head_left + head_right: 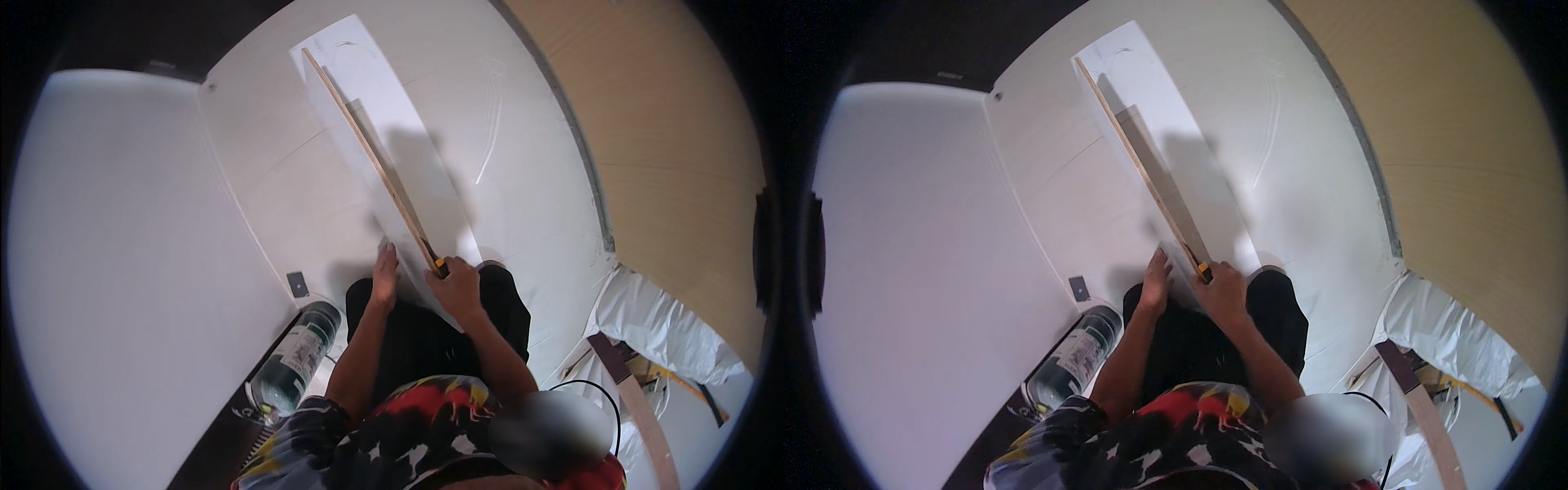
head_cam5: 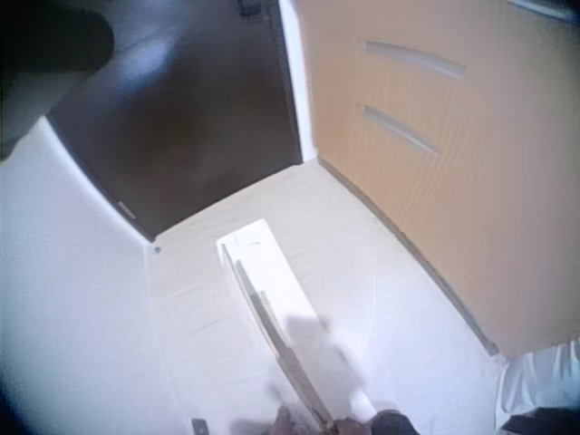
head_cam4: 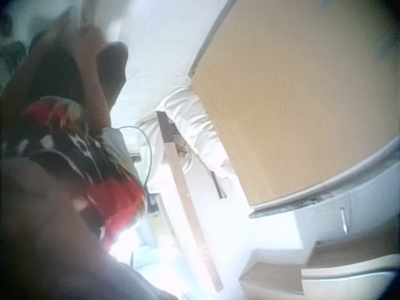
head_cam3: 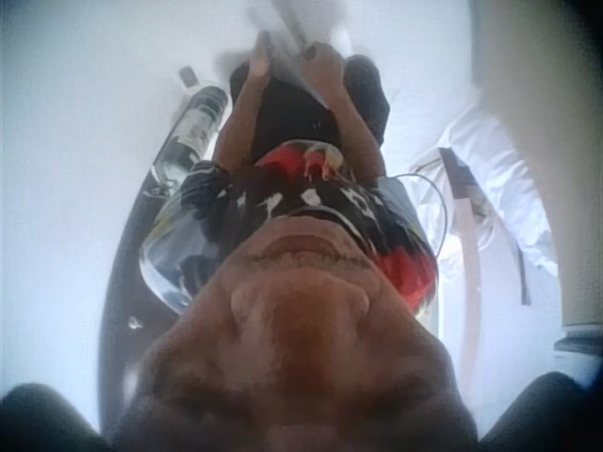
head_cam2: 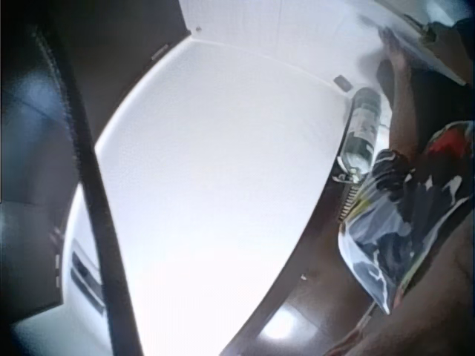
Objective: The person uses a utility knife to cut a white board on a countertop, then moves to the floor to cut a larger white board along a marked line. After cutting, the person sands the edges of the cut board with a sanding block.
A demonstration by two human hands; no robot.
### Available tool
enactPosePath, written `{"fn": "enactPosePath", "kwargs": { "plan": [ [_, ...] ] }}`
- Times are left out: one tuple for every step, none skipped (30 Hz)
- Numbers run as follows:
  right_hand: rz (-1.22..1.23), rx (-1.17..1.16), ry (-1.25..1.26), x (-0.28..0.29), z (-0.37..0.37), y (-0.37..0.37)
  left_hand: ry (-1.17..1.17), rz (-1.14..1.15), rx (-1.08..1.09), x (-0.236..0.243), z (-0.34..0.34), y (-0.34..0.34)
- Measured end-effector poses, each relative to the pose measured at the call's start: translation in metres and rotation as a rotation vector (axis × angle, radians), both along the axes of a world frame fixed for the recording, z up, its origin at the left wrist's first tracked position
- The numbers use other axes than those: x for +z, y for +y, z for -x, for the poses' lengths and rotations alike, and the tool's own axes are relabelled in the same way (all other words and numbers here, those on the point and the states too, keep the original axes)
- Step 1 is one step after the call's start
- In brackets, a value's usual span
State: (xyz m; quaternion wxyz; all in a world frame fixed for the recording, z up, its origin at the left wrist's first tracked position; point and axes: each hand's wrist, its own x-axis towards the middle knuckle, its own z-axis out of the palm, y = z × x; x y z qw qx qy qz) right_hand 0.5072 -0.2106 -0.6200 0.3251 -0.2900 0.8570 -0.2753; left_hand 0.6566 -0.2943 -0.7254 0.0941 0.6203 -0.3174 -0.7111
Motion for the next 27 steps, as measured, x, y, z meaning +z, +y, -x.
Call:
{"fn": "enactPosePath", "kwargs": {
  "plan": [
    [0.02, -0.006, 0.02, 0.0, -0.016, 0.003, 0.111, -0.025, 0.067, 0.013, 0.006, -0.004],
    [0.046, -0.016, 0.041, -0.007, -0.034, 0.004, 0.223, -0.041, 0.129, 0.031, 0.012, -0.015],
    [0.079, -0.028, 0.062, -0.016, -0.046, 0.001, 0.221, 0.017, 0.05, 0.048, 0.019, -0.029],
    [0.098, -0.034, 0.054, -0.025, -0.053, -0.001, 0.221, 0.069, -0.033, 0.063, 0.026, -0.04],
    [0.111, -0.042, 0.04, -0.032, -0.063, 0.002, 0.215, 0.115, -0.115, 0.07, 0.027, -0.045],
    [0.13, -0.05, 0.024, -0.033, -0.07, 0.001, 0.152, 0.164, -0.125, 0.066, 0.023, -0.048],
    [0.139, -0.019, 0.018, -0.035, -0.077, 0.002, 0.09, 0.211, -0.143, 0.061, 0.021, -0.051],
    [0.151, 0.007, 0.02, -0.037, -0.077, 0.001, 0.035, 0.261, -0.166, 0.052, 0.02, -0.052],
    [0.159, 0.027, 0.023, -0.036, -0.077, 0.004, -0.082, 0.375, -0.187, 0.043, 0.018, -0.046],
    [0.147, -0.096, -0.148, -0.034, -0.073, 0.013, -0.184, 0.496, -0.221, 0.033, 0.02, -0.041],
    [0.143, -0.232, -0.306, -0.033, -0.061, 0.028, -0.295, 0.611, -0.255, 0.019, 0.024, -0.032],
    [0.156, -0.376, -0.459, -0.031, -0.049, 0.042, -0.38, 0.723, -0.272, -0.001, 0.019, -0.031],
    [0.2, -0.498, -0.476, -0.032, -0.035, 0.057, -0.455, 0.82, -0.345, -0.025, 0.003, -0.034],
    [0.267, -0.614, -0.492, -0.037, -0.023, 0.069, -0.608, 0.938, -0.59, -0.052, -0.022, -0.049],
    [0.357, -0.728, -0.499, -0.043, -0.008, 0.079, -0.86, 1.112, -1.044, -0.074, -0.052, -0.078],
    [0.365, -0.866, -0.477, -0.058, 0.023, 0.125, -0.97, 0.968, -1.251, -0.074, -0.028, -0.065],
    [0.251, -1.004, -0.491, -0.076, 0.052, 0.17, -1.066, 0.827, -1.489, -0.067, -0.012, -0.058],
    [0.203, -1.076, -0.377, -0.105, 0.071, 0.2, -0.685, 0.806, -0.697, -0.066, -0.01, -0.06],
    [0.083, -1.157, -0.179, -0.153, 0.106, 0.288, -0.178, 0.545, -0.01, -0.068, 0.027, -0.029],
    [-0.05, -1.291, -0.116, -0.168, 0.093, 0.299, 0.103, 0.439, 0.024, -0.052, 0.013, -0.038],
    [0.08, -1.514, -0.161, -0.181, 0.13, 0.343, 0.195, 0.486, 0.033, -0.068, 0.039, -0.043],
    [0.147, -1.636, -0.377, -0.189, 0.097, 0.319, 0.105, 0.583, -0.027, -0.053, 0.02, -0.058],
    [-0.035, -1.557, -0.193, -0.193, 0.087, 0.348, 0.067, 0.595, -0.089, -0.044, 0.022, -0.031],
    [-0.193, -1.438, -0.035, -0.194, 0.074, 0.36, 0.014, 0.587, -0.121, -0.042, 0.024, -0.034],
    [-0.318, -1.302, 0.132, -0.188, 0.076, 0.354, -0.023, 0.595, -0.133, -0.044, 0.026, -0.056],
    [-0.23, -1.134, 0.192, -0.176, 0.081, 0.351, -0.06, 0.593, -0.142, -0.043, 0.027, -0.068],
    [-0.16, -0.965, 0.254, -0.163, 0.082, 0.355, -0.051, 0.564, -0.118, -0.04, 0.027, -0.068]
  ]
}}
